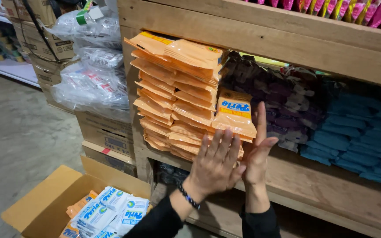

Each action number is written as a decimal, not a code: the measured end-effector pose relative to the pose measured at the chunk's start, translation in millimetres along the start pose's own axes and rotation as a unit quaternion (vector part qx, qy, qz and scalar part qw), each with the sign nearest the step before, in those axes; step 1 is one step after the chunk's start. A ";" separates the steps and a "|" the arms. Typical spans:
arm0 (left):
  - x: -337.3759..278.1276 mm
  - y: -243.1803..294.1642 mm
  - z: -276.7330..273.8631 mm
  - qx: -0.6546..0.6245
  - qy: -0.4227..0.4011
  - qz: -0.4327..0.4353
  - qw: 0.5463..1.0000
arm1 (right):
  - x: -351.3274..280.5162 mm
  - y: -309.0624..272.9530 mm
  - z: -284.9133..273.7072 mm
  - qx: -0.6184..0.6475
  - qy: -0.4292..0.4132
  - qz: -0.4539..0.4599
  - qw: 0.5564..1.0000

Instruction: Restocking individual bars of soap from a cardboard box onto a low shelf.

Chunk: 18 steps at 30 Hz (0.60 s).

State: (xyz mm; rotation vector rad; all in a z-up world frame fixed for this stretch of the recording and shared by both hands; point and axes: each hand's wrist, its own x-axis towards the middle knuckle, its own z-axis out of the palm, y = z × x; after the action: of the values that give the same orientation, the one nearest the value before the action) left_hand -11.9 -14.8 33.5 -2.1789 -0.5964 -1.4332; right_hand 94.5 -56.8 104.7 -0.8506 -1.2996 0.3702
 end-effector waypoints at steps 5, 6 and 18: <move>28.6 -16.7 -1.7 -0.008 -0.034 -0.029 0.999 | 7.4 5.5 6.6 0.098 -0.025 0.031 0.994; 28.2 -17.3 -2.0 -0.007 -0.034 -0.029 0.999 | 8.0 4.6 8.2 0.098 -0.025 0.031 0.994; -34.0 -3.8 7.3 0.001 0.002 0.023 1.000 | 1.1 5.8 0.2 0.138 0.004 0.008 0.990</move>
State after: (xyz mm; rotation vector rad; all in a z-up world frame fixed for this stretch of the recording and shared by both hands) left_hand -21.2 -10.9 0.0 -2.1728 -0.5438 -1.4121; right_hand 95.8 -52.3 101.2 -0.6276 -1.2017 0.5450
